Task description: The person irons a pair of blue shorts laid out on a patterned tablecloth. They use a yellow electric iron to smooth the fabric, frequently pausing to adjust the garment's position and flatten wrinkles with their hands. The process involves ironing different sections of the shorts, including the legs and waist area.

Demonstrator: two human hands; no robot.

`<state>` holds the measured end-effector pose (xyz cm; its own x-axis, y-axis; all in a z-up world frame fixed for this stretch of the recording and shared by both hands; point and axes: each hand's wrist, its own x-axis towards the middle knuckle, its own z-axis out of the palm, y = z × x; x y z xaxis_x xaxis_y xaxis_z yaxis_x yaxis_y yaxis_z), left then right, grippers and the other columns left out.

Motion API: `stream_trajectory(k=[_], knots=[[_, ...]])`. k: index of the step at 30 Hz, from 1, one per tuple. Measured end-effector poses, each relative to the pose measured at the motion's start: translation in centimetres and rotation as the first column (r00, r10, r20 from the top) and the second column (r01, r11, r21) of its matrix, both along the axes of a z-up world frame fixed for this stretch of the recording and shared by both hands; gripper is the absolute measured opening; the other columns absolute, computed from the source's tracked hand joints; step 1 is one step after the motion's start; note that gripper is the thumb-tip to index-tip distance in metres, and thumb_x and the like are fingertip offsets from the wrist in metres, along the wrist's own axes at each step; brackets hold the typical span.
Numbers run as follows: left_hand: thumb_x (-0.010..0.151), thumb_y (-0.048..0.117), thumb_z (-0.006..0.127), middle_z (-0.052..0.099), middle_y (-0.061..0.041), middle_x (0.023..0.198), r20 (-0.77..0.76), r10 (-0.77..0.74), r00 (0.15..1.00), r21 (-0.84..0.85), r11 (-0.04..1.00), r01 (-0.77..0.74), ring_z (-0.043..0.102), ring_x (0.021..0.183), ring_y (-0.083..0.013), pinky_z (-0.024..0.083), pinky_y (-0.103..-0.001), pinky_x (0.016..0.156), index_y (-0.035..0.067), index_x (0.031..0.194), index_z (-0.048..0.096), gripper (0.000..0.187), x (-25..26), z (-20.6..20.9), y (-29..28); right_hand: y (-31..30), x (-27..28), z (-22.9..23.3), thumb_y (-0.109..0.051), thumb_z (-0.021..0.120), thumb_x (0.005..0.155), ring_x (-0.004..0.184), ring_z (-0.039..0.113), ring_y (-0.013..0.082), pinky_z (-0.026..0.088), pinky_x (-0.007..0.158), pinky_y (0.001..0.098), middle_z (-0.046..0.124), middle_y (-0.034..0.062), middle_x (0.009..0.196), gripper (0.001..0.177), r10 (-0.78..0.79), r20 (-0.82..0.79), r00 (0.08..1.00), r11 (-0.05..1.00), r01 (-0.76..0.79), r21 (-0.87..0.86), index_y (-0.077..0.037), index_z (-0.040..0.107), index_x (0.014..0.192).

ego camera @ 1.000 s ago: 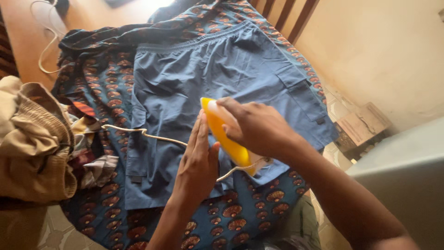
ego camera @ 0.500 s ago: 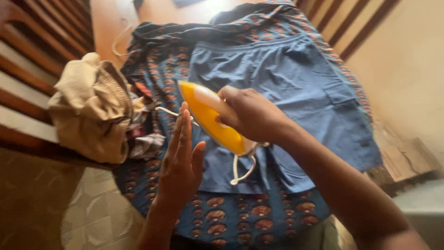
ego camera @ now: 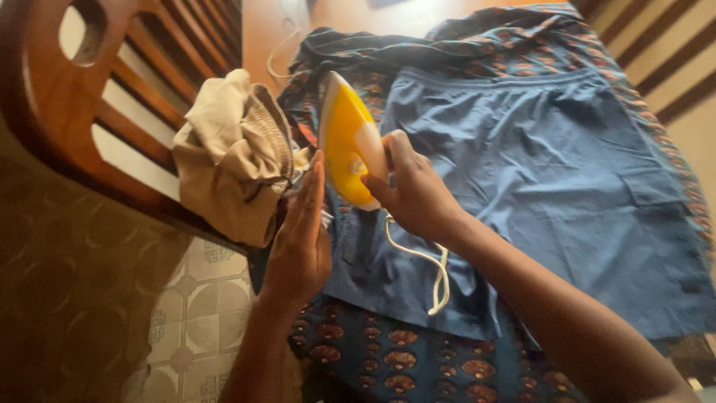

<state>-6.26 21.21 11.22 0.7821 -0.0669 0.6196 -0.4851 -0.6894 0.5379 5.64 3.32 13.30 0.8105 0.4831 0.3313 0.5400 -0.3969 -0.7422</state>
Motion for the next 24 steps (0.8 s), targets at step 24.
stream_trajectory(k=[24], knots=[[0.107, 0.002, 0.041, 0.029, -0.033, 0.166, -0.052, 0.211, 0.976, -0.136, 0.967, -0.216, 0.031, 0.155, -0.0445, 0.03, -0.048, 0.126, -0.009, 0.159, 0.023, 0.056, -2.0, -7.4, -0.3, 8.1, -5.7, -9.3, -0.011, 0.069, 0.094, 0.099, 0.064, 0.0366, 0.055, 0.081, 0.0406, 0.06, 0.0233, 0.111, 0.037, 0.026, -0.082, 0.996, 0.938, 0.004, 0.347, 0.001, 0.043, 0.117]])
